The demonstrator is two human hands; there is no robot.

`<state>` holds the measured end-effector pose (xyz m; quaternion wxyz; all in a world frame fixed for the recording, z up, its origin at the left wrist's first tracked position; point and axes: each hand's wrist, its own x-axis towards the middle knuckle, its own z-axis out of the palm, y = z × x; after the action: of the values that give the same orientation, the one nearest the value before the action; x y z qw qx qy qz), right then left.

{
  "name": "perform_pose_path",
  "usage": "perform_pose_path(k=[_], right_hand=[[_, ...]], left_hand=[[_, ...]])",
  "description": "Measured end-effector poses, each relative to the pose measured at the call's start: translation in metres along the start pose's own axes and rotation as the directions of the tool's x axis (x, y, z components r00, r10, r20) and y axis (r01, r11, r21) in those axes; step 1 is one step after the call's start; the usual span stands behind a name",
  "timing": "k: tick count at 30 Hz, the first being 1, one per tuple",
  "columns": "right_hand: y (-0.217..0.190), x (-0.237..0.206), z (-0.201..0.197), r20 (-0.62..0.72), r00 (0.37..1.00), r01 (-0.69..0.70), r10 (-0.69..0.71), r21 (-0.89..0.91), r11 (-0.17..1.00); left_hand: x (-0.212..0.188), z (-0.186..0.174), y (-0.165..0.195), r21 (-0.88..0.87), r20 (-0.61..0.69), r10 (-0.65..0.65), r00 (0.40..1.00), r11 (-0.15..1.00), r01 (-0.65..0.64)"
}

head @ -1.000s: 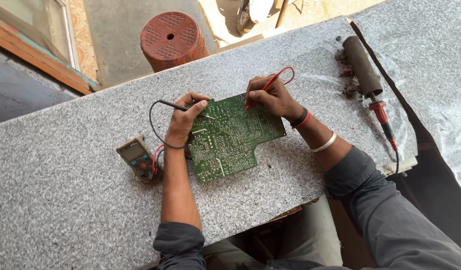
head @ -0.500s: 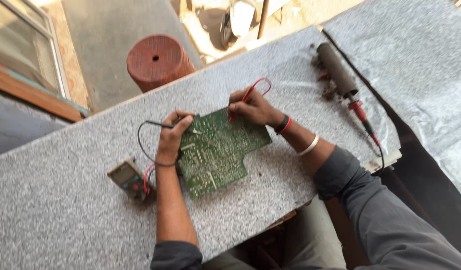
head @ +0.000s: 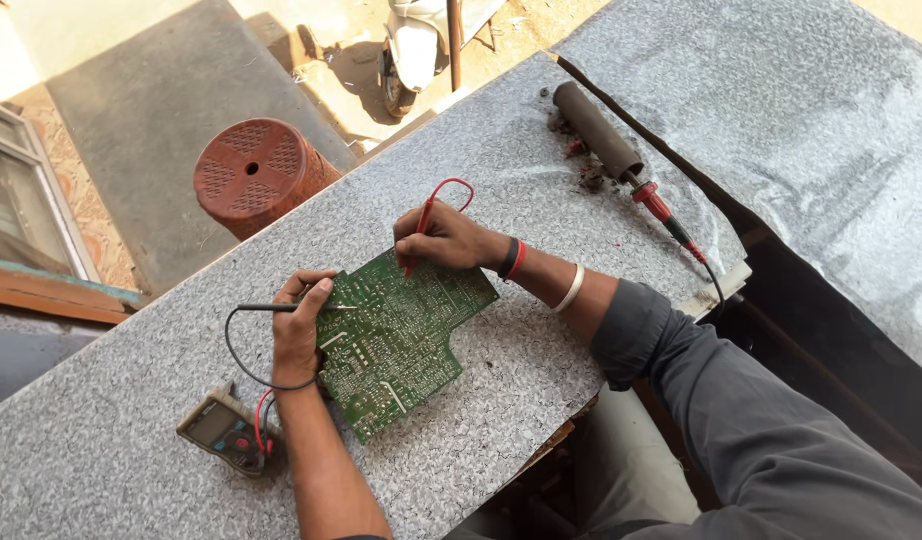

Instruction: The person holds a green printed circuit board on a stone workbench and probes its solder points with the red and black leads of a multimeter, repositioning the board and moving the probes to different points to test the board.

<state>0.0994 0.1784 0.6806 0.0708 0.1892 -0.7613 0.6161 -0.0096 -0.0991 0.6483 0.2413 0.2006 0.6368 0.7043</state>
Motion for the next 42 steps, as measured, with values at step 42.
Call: perform_pose_path(k=[42], right_hand=[[0.006,-0.005,-0.023,-0.036,0.999,-0.021,0.021,-0.014,1.000]], left_hand=[[0.012,0.018,-0.001,-0.126,0.074,0.076,0.994,0.990,-0.066]])
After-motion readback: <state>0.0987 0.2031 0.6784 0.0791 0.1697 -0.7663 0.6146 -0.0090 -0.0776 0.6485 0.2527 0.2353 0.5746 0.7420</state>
